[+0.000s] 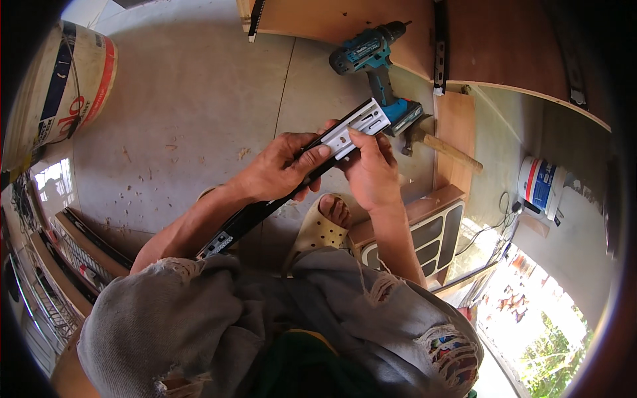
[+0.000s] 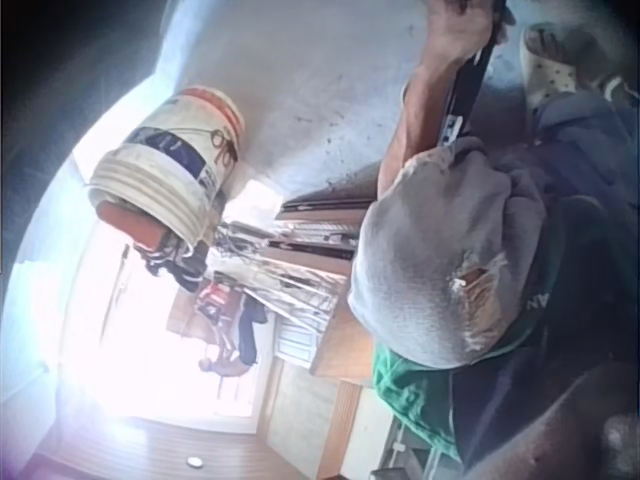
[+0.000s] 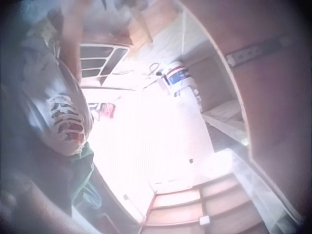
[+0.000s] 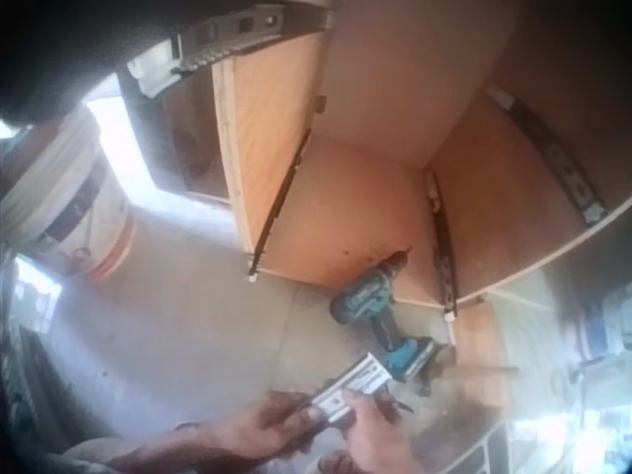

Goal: The person prepares and secures drawer slides inside a wooden cabinet using a power drill.

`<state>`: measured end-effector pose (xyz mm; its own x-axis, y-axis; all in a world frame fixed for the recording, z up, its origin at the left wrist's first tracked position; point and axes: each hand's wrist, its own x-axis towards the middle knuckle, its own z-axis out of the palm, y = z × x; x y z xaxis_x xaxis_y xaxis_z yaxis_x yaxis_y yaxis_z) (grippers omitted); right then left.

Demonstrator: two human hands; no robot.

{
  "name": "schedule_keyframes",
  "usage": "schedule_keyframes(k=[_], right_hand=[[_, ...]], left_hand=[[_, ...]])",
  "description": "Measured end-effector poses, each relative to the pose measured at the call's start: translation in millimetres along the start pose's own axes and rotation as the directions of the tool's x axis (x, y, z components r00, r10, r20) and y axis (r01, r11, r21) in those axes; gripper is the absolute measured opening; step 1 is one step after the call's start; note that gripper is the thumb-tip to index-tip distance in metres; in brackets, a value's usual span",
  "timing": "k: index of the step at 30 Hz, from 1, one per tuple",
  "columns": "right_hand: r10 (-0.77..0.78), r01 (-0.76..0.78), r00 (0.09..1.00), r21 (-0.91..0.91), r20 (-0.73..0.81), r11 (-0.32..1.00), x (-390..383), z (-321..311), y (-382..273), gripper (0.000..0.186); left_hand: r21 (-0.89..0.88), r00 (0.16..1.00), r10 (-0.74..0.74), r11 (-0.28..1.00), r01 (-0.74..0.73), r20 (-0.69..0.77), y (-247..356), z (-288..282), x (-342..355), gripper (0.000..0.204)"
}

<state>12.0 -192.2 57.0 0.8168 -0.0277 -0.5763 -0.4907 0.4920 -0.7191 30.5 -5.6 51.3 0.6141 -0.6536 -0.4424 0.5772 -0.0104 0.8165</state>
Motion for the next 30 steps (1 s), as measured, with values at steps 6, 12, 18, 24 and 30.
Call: schedule_keyframes(k=[6, 12, 18, 24, 30], right_hand=[[-0.584, 0.38, 0.812, -0.752, -0.009, 0.538, -23, -12, -20, 0.014], [-0.579, 0.491, 0.755, -0.851, 0.307, 0.188, -20, 13, -22, 0.015], [-0.496, 0.4, 0.849, -0.832, 0.18, 0.383, -12, 17, -29, 0.015], [-0.394, 0.354, 0.906, -0.783, 0.152, 0.511, -8, 9, -33, 0.018], [-0.283, 0.324, 0.94, -0.771, 0.193, 0.549, -3, 7, -38, 0.02]], left_hand=[[0.046, 0.996, 0.068, 0.997, -0.065, -0.053, -1, -4, -5, 0.038], [0.126, 0.992, 0.096, 0.988, -0.085, -0.084, -1, 1, -4, 0.039], [0.155, 0.99, 0.093, 0.985, -0.076, -0.107, 4, 1, -4, 0.039], [0.181, 0.99, 0.074, 0.982, -0.052, -0.117, 3, 2, -2, 0.038], [0.19, 0.992, 0.055, 0.981, -0.033, -0.113, -1, 0, -2, 0.04]])
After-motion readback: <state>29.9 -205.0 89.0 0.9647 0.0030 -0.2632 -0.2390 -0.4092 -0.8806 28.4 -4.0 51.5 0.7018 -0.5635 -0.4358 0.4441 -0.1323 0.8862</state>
